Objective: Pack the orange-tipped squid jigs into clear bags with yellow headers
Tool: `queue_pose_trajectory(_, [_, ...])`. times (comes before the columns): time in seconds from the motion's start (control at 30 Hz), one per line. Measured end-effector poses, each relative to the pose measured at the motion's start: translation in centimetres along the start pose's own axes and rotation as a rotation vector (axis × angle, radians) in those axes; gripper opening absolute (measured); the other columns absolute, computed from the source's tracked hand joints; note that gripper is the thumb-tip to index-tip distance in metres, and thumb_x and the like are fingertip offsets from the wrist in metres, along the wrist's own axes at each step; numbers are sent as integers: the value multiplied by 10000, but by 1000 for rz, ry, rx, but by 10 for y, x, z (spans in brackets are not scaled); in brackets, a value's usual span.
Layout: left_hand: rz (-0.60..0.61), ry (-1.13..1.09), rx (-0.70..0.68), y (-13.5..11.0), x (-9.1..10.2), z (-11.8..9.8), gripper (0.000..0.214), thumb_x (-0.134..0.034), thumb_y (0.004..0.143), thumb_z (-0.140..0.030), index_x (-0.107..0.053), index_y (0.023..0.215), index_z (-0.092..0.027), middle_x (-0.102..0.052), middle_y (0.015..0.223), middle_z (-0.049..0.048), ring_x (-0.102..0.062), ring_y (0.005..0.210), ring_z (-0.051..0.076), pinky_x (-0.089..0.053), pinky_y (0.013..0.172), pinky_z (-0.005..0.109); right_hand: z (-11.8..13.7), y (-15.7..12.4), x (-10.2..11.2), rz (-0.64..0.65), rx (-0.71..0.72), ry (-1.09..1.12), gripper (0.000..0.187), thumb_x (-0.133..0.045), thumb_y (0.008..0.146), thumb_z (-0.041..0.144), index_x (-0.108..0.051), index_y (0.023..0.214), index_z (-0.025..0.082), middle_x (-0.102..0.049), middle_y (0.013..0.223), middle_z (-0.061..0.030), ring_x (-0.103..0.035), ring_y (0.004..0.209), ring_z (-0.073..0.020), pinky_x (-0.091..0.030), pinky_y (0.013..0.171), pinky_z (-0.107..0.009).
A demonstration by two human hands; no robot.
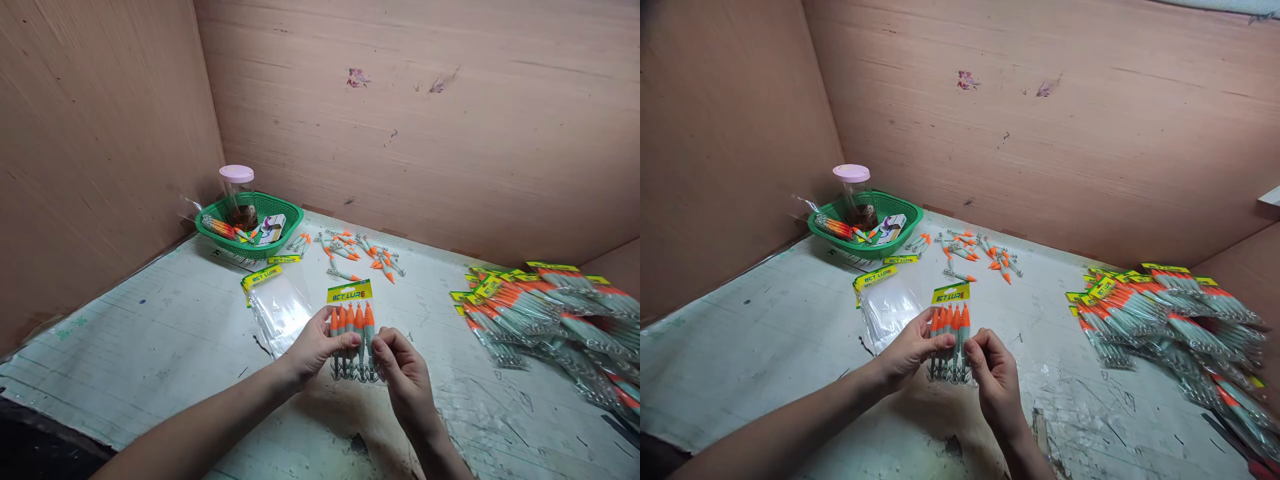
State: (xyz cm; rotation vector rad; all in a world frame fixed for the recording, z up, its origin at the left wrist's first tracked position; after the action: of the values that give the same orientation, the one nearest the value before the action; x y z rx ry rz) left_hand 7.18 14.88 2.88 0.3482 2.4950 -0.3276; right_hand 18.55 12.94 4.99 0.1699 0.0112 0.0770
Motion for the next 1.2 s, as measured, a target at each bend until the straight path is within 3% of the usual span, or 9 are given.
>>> queue_pose_trajectory(0.7, [-47,18,-2,-4,1,-5,483,-827,548,-254,-551,934,-160,-655,847,18,-597,753,138,-451,727,266,-4,2,1,-23,-43,34,316,-583,837,430,-474,660,192,-339,584,52,-271,530,-95,-242,487,-233])
queue_pose_trajectory(0.83, [-43,-3,57,-4,3,0,417,-738,664,-345,-571,1002,-166,-666,965,69,-615,824,168,-465,753,296,-9,7,9,-65,-55,79,312,-594,828,431,-485,667,188,-350,598,47,-286,543,-95,-262,495,-224])
queue_pose_trajectory(0.93, [-77,28,93,-2,10,1,330,-649,737,-383,-611,969,-150,-678,904,78,-613,771,157,-465,711,282,-13,12,20,-123,-58,123,300,-586,829,445,-490,697,193,-351,614,44,-290,550,-98,-273,496,-219])
queue_pose_trajectory(1.2, [-154,120,41,0,22,-5,300,-755,645,-358,-672,832,-139,-678,821,57,-604,739,145,-451,684,262,-18,15,27,-148,-84,201,298,-587,826,451,-482,706,198,-363,619,39,-307,545,-99,-283,494,-216])
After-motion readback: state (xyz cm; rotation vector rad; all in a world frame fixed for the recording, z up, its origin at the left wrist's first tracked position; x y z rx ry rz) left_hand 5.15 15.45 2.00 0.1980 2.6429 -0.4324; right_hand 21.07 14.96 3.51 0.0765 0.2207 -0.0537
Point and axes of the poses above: each hand's wrist, its own y-axis towards the middle knuckle, its own x-axis out of the back of the hand, z = x × y, the point moved 10 cm from there along y, towards the middle knuckle
